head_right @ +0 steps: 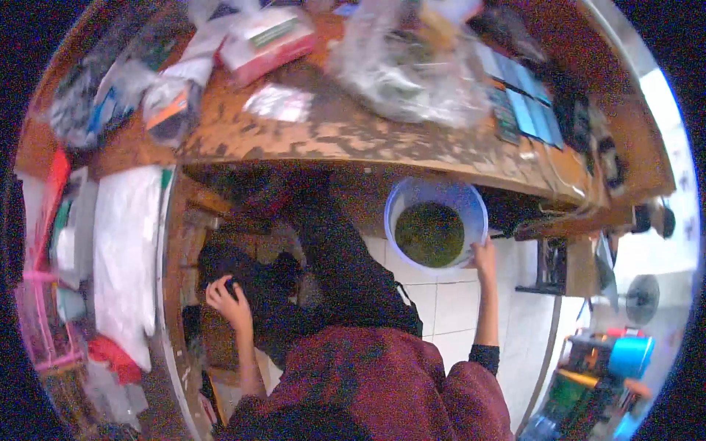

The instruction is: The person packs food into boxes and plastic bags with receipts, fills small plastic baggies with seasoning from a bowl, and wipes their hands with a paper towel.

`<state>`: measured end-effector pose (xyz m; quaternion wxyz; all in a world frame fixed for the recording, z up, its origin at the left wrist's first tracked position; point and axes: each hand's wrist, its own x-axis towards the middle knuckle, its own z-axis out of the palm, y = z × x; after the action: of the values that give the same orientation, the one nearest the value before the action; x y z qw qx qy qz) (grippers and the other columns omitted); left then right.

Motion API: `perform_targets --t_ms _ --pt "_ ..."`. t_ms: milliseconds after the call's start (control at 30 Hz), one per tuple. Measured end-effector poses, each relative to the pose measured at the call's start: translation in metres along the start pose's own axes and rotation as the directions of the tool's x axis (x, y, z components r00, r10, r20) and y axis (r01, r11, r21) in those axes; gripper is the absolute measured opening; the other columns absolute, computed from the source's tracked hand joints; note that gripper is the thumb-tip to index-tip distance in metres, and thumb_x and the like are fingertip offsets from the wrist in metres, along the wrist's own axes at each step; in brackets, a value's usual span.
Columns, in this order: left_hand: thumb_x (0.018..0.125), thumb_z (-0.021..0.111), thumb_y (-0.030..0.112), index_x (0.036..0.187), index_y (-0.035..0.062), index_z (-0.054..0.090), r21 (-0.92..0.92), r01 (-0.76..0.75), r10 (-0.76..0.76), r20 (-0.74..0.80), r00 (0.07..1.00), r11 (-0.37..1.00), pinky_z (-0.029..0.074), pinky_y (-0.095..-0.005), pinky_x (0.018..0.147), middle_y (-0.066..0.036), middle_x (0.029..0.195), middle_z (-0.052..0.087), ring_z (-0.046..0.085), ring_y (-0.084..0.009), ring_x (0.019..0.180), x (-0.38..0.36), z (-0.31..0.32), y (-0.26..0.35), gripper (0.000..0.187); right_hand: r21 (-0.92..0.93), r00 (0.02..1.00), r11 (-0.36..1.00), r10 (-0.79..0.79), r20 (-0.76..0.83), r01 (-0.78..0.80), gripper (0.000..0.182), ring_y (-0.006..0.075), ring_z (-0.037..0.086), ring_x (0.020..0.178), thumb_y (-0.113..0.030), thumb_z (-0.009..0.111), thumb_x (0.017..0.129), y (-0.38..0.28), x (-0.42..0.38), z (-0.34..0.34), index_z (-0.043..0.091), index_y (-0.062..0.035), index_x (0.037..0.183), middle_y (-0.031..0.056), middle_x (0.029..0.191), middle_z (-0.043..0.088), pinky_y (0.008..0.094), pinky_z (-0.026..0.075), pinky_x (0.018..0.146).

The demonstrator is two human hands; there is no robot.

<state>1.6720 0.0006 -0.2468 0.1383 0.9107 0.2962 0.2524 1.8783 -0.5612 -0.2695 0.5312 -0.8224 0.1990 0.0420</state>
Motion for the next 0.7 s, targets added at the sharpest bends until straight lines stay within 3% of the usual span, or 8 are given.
perform_targets --t_ms 133,267,300,367,433,500,600,700 --pt "0.082 0.053 0.009 0.100 0.0064 0.051 -0.008 0.045 -0.044 0.069 0.997 0.999 0.027 -0.0479 0.093 -0.014 0.111 0.042 0.028 -0.0341 0.115 -0.001 -0.005 0.003 0.018 -0.659 0.969 0.749 -0.206 -0.136 0.067 0.042 0.0281 0.061 0.067 -0.008 0.054 0.070 -0.079 -0.068 -0.056 0.053 0.0006 0.111 0.0210 0.085 0.062 0.0347 0.048 0.059" --pt "0.083 0.053 0.010 0.101 0.0062 0.051 -0.037 0.026 -0.023 0.077 0.997 0.999 0.028 -0.0485 0.091 -0.013 0.113 0.041 0.026 -0.0350 0.116 -0.003 -0.006 0.005 0.018 -0.692 0.934 0.658 -0.349 0.069 0.297 0.041 0.0271 0.060 0.063 -0.011 0.057 0.073 -0.167 -0.127 -0.099 0.052 0.0035 0.111 0.0217 0.080 0.062 0.0361 0.047 0.061" --pt "0.085 0.052 0.015 0.103 0.0074 0.051 -0.020 0.052 -0.049 0.115 0.992 0.998 0.027 -0.0484 0.093 -0.014 0.114 0.042 0.025 -0.0360 0.117 -0.002 -0.008 0.006 0.020 -0.794 0.951 0.554 -0.296 0.094 0.251 0.045 0.0267 0.059 0.069 -0.011 0.057 0.074 -0.176 -0.126 -0.120 0.049 0.0019 0.116 0.0229 0.086 0.060 0.0357 0.046 0.064" --pt "0.086 0.051 0.019 0.106 0.0078 0.050 -0.166 0.198 -0.147 0.281 0.948 0.966 0.026 -0.0468 0.096 -0.014 0.116 0.043 0.024 -0.0341 0.120 0.005 -0.017 0.009 0.022 -0.701 0.993 0.704 -0.073 0.094 0.118 0.051 0.0300 0.052 0.085 -0.013 0.057 0.075 -0.256 -0.166 -0.106 0.045 -0.0047 0.124 0.0216 0.092 0.052 0.0364 0.041 0.080" --pt "0.090 0.044 0.030 0.114 0.0086 0.047 -0.395 0.403 -0.157 0.525 0.836 0.825 0.026 -0.0406 0.100 -0.011 0.123 0.043 0.029 -0.0264 0.125 0.030 -0.037 0.032 0.032 -0.736 0.961 0.619 -0.161 0.223 0.274 0.051 0.0311 0.049 0.087 -0.019 0.057 0.077 -0.296 -0.183 -0.092 0.043 -0.0042 0.124 0.0205 0.090 0.052 0.0361 0.039 0.082" --pt "0.091 0.041 0.033 0.118 0.0076 0.044 -0.682 0.550 0.011 0.632 0.775 0.482 0.030 -0.0373 0.099 -0.010 0.126 0.042 0.037 -0.0222 0.122 0.049 -0.070 0.082 0.037 -0.731 0.919 0.557 -0.235 0.318 0.395 0.052 0.0316 0.048 0.086 -0.021 0.056 0.079 -0.324 -0.191 -0.066 0.041 -0.0040 0.126 0.0209 0.089 0.052 0.0363 0.038 0.081" --pt "0.090 0.036 0.047 0.128 0.0028 0.031 -0.822 0.543 0.367 0.564 0.739 0.171 0.027 -0.0372 0.102 -0.013 0.128 0.038 0.036 -0.0228 0.122 0.059 -0.091 0.128 0.059 -0.578 0.770 0.562 -0.182 0.611 0.592 0.052 0.0328 0.048 0.083 -0.024 0.052 0.083 -0.339 -0.171 -0.010 0.035 -0.0014 0.127 0.0230 0.086 0.053 0.0374 0.039 0.079" --pt "0.089 0.037 0.046 0.130 0.0015 0.030 -0.862 0.506 0.265 0.497 0.826 0.040 0.023 -0.0345 0.103 -0.012 0.131 0.037 0.033 -0.0215 0.123 0.051 -0.099 0.136 0.061 -0.411 0.606 0.582 -0.183 0.774 0.701 0.049 0.0321 0.056 0.074 -0.021 0.049 0.085 -0.328 -0.157 0.057 0.033 -0.0012 0.126 0.0242 0.080 0.056 0.0389 0.044 0.071"
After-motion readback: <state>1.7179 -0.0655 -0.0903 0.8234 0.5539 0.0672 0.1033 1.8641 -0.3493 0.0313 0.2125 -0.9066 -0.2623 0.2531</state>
